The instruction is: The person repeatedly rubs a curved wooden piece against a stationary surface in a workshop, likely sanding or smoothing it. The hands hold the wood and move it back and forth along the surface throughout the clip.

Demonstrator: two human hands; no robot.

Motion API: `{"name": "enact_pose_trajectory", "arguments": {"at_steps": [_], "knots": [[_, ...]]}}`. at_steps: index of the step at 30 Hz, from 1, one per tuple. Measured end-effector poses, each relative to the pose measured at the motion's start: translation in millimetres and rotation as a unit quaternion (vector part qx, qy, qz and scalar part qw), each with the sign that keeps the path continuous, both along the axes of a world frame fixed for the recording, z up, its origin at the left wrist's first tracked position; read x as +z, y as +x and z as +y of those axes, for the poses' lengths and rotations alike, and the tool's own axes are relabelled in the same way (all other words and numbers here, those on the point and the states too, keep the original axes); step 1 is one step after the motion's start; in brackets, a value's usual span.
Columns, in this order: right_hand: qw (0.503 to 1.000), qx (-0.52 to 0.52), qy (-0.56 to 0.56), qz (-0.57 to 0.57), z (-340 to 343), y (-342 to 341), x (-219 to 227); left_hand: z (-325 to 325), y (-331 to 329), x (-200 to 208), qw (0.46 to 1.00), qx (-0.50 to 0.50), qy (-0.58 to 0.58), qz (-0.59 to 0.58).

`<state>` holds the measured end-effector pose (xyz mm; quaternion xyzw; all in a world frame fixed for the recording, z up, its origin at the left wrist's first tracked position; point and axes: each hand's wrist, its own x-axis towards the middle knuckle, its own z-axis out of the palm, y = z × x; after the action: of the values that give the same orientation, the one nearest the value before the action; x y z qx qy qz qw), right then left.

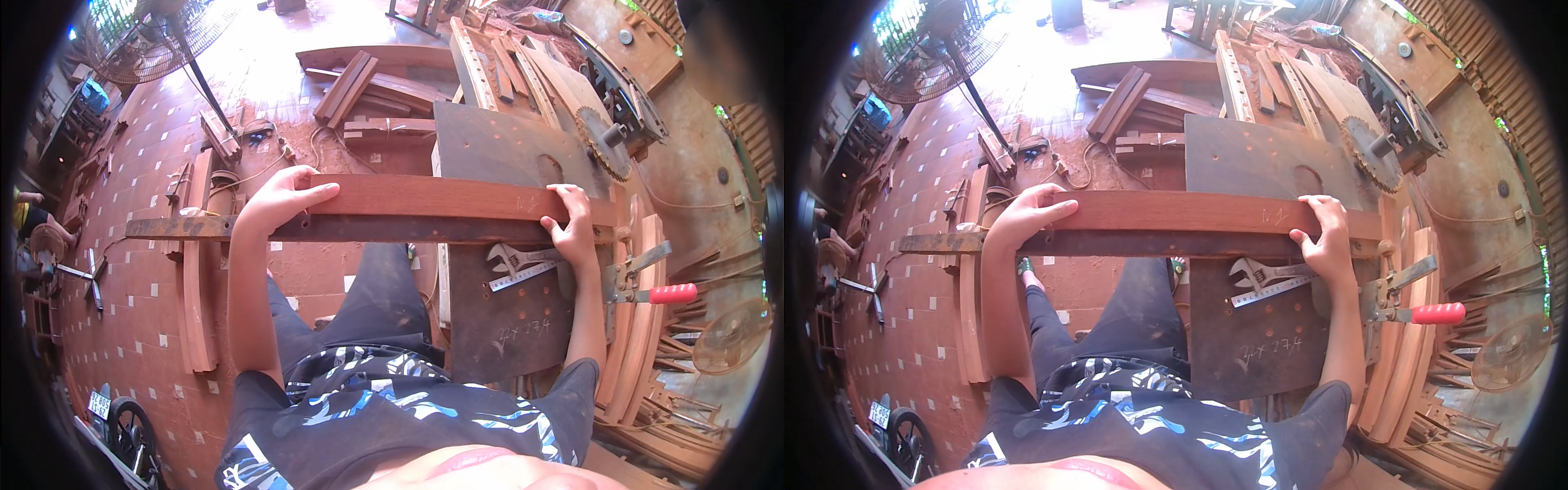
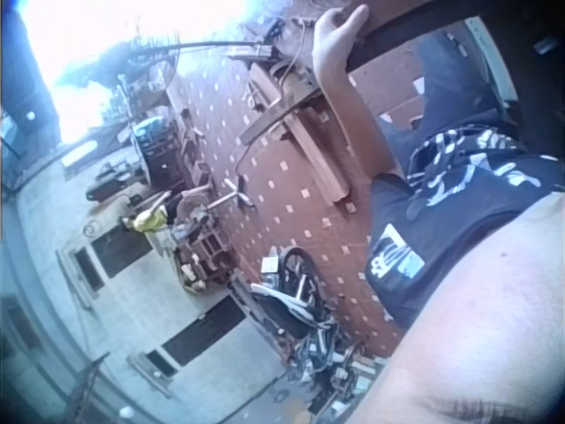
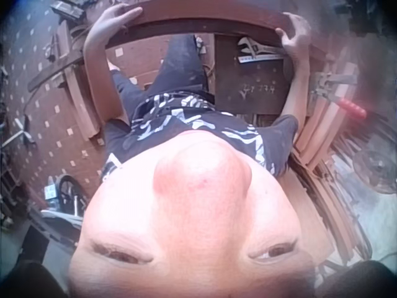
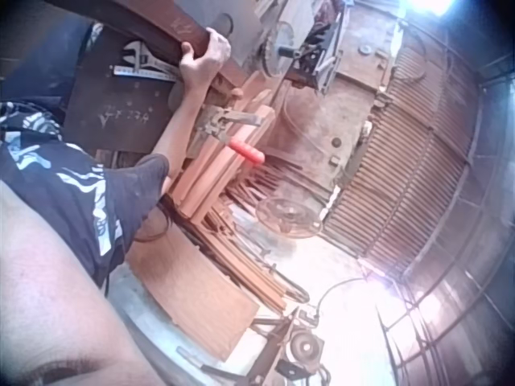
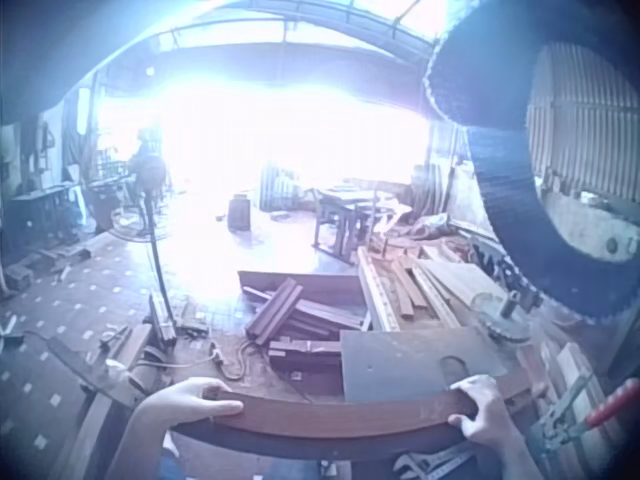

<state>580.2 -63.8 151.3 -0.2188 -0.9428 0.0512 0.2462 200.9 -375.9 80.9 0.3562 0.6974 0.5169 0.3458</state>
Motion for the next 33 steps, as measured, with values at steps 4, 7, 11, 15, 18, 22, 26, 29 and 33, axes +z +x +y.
{"name": "enact_pose_trajectory", "arguments": {"at_steps": [4, 7, 11, 15, 18, 22, 26, 29, 33], "knots": [[0.999, -0.012, -0.026, 0.026, -9, -1, 3, -2, 4, 5, 0.998, -0.005, 0.041, -0.044], [0.998, -0.011, -0.037, 0.046, -7, 0, 0, -1, 6, -2, 0.998, 0.006, 0.052, -0.037], [0.996, -0.009, -0.045, 0.080, -8, -1, -4, 0, 11, -6, 0.996, 0.026, 0.076, -0.026], [0.995, -0.023, -0.026, 0.095, -6, 0, -6, 3, 5, -14, 0.996, 0.024, 0.078, 0.022], [0.990, -0.027, -0.030, 0.135, 14, 4, -19, 3, 11, -6, 0.995, 0.022, 0.088, 0.031], [0.994, -0.027, 0.006, 0.106, 12, 2, -13, 3, 10, -11, 0.995, 0.030, 0.093, 0.036], [0.996, -0.049, 0.073, 0.013, 15, 10, -11, 5, 14, -12, 0.990, 0.039, 0.125, 0.055], [0.996, -0.071, 0.062, -0.001, 18, 13, -12, 3, 15, -7, 0.990, 0.050, 0.101, 0.090], [0.996, -0.076, 0.043, 0.016, 19, 13, -16, 2, 18, -10, 0.989, 0.066, 0.108, 0.078]]}}
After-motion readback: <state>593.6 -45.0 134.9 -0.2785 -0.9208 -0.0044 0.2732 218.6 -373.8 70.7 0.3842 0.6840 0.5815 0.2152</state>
